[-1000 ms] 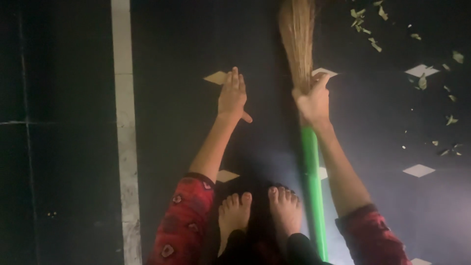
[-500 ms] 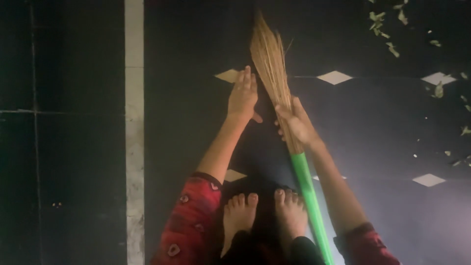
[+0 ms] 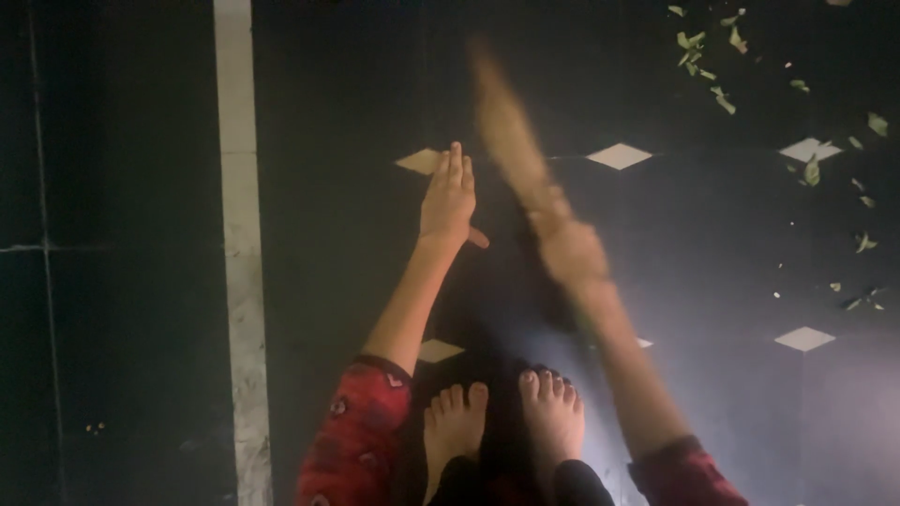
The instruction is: Sweeping debris and wrappers on a tiled floor into a pile using a broom.
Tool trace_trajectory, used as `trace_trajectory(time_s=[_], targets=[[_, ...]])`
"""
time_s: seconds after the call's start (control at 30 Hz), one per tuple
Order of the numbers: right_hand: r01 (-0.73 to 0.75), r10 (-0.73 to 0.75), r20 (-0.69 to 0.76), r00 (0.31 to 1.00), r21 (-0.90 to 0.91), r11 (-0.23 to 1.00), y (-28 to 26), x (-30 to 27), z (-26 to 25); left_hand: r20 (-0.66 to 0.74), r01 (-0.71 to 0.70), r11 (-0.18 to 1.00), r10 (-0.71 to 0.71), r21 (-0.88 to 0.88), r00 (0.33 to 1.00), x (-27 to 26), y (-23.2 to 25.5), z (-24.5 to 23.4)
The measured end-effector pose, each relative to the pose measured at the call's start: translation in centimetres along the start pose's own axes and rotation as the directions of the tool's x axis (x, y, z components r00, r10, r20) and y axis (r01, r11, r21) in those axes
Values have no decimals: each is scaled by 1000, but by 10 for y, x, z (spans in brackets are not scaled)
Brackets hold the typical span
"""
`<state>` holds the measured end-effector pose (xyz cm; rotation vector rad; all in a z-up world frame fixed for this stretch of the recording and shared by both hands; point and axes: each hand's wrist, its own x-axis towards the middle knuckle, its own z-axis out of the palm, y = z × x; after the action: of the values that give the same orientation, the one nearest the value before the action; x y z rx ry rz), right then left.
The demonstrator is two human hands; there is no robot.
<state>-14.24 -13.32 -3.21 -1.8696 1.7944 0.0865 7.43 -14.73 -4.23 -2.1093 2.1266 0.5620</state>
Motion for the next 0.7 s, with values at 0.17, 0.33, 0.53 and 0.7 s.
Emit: trace_trajectory(time_s=[0.17,0.33,0.53,0.7], targets=[[-224,377,-24,926,768,600,125,22,-24,105,-10,999,15,-52,994,-9,6,-26],[-47,134,-242,961,335,941,31,-24,-85,12,-46,998,46,-45,999,2,-3,4],[59,-61,12,998,154,986,-31,-28,-3,38,-67,995,70,-73,997,-15,-6,-15],[-138,91,157,984,323,936,-60,-42,-49,-59,-98,989,92,-109,994,-31,-8,0]])
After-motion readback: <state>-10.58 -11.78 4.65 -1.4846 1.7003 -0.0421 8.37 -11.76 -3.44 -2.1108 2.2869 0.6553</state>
